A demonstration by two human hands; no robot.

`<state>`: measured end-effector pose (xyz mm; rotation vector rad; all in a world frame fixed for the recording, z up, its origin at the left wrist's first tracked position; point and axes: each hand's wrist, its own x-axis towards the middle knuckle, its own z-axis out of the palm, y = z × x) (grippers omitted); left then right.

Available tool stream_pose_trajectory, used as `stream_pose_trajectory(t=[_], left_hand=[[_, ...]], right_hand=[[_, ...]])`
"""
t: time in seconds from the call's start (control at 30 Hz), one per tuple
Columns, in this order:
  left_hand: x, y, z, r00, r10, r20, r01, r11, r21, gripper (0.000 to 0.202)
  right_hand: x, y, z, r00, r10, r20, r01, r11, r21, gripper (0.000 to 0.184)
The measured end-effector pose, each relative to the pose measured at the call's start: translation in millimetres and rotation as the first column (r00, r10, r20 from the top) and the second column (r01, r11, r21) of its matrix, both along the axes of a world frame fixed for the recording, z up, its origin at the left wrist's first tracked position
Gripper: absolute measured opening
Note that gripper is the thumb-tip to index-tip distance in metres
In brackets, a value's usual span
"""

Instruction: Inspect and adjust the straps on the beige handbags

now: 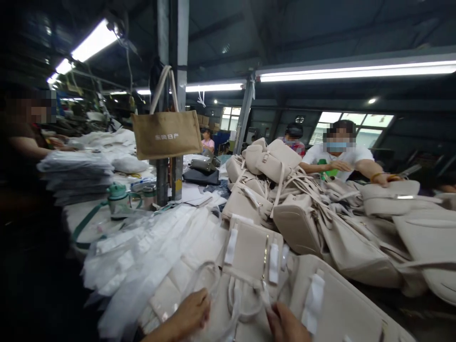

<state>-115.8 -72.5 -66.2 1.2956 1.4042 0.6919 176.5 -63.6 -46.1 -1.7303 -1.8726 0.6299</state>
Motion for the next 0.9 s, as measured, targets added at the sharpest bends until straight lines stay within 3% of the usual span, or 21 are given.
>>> stream_pose_trajectory(t=[0.07, 0.13, 0.23, 0.33, 0.43, 0.57, 0.67, 0.77, 0.83, 0.9], left_hand=[[10.3, 0.1, -6.0, 0.98, -0.015, -0.2, 0.035, 0.995, 0.099, 0.01], [12.1, -3.4, -6.5, 0.943, -0.05, -0.329, 0.109, 0.981, 0.161, 0.011], [10.6, -3.3, 2.1, 0.885, -0.069, -0.46, 0.189, 0.957, 0.22, 0.032], [22.1, -2.0, 20.0, 0.865, 0.02, -0.502, 0.224, 0.879, 0.422, 0.04], [54.9, -2.6, 37.4, 0.944, -0.056, -0.325, 0.212, 0.859, 0.465, 0.034], [112.8, 10.4, 38.0, 0.999, -0.022, 0.034, 0.01, 0.953, 0.303, 0.035], [143.6, 22.6, 23.3, 0.973, -0.041, 0.227, 0.009, 0.99, 0.139, 0.039], [155.6, 26.2, 9.8, 0.927, -0.067, 0.368, 0.021, 0.992, 0.126, 0.045], [156.7, 25.3, 5.8, 0.885, -0.043, 0.464, -0.004, 0.995, 0.098, 0.047], [156.3, 23.9, 6.1, 0.845, 0.004, 0.535, -0.022, 0.999, 0.028, 0.05]], right_hand=[[-12.0, 19.2, 31.6, 0.951, -0.071, -0.302, 0.049, 0.996, -0.078, 0.033], [-29.9, 36.7, 46.2, 0.915, -0.149, -0.375, 0.107, 0.985, -0.132, 0.038], [-55.4, 58.9, 34.5, 0.885, -0.245, -0.396, 0.18, 0.964, -0.196, 0.033], [-71.2, 68.2, 13.2, 0.878, -0.248, -0.409, 0.179, 0.963, -0.2, 0.033], [-71.9, 67.0, 8.0, 0.879, -0.233, -0.416, 0.176, 0.969, -0.171, 0.033], [-54.6, 60.5, 22.3, 0.897, -0.189, -0.399, 0.153, 0.981, -0.121, 0.029], [-42.0, 42.1, 36.2, 0.923, -0.151, -0.355, 0.147, 0.988, -0.038, 0.018], [-31.7, 10.8, 41.1, 0.937, -0.173, -0.302, 0.204, 0.976, 0.076, 0.015], [-23.3, -10.4, 34.8, 0.97, -0.179, -0.163, 0.209, 0.96, 0.188, 0.029], [-11.7, -26.9, 21.6, 0.986, -0.133, 0.1, 0.099, 0.953, 0.286, 0.041]])
